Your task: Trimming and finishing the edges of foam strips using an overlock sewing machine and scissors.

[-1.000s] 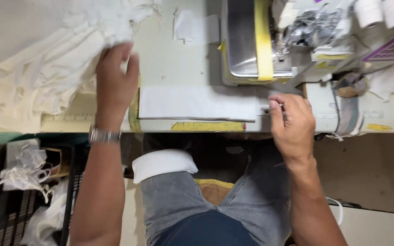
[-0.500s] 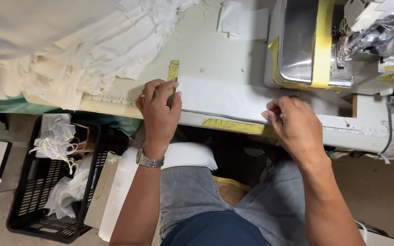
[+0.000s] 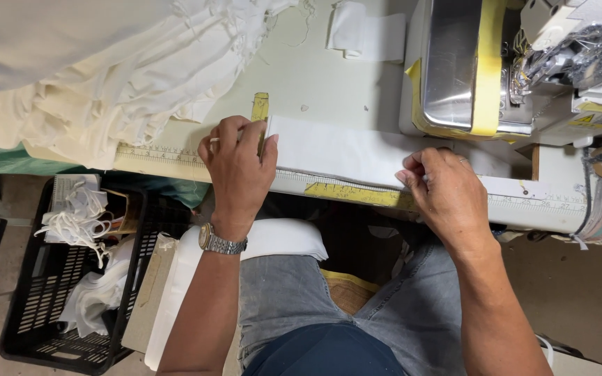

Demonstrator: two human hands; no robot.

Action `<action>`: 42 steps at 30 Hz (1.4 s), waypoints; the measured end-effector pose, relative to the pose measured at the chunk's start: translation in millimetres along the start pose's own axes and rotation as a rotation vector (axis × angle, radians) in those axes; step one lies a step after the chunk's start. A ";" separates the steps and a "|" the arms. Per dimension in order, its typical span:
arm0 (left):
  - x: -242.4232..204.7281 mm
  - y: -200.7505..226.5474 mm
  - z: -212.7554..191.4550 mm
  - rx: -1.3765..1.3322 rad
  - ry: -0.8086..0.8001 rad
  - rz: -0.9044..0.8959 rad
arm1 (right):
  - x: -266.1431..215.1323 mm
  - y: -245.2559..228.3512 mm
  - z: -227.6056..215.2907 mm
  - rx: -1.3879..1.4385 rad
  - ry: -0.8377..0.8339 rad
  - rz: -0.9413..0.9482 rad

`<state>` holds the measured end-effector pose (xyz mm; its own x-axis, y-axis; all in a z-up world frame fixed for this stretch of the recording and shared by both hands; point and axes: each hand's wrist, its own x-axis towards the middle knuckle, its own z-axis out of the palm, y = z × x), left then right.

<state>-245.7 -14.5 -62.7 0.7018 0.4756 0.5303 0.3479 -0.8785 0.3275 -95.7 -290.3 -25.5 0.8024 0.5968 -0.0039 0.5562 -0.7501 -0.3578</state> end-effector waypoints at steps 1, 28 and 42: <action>-0.8 -1.6 1.7 0.001 0.002 0.000 | -0.3 0.0 0.2 0.001 0.001 -0.002; 114.8 114.7 -2.0 -0.470 0.127 0.452 | -24.0 76.1 -47.6 0.740 0.351 0.206; 82.3 201.2 31.7 -0.220 -0.006 0.677 | -0.5 92.8 -47.0 1.143 0.463 0.137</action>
<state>-98.2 -153.5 22.1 0.7230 -0.1719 0.6691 -0.2989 -0.9510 0.0786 -34.3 -373.6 -14.8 0.9690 0.2027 0.1416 0.1407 0.0189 -0.9899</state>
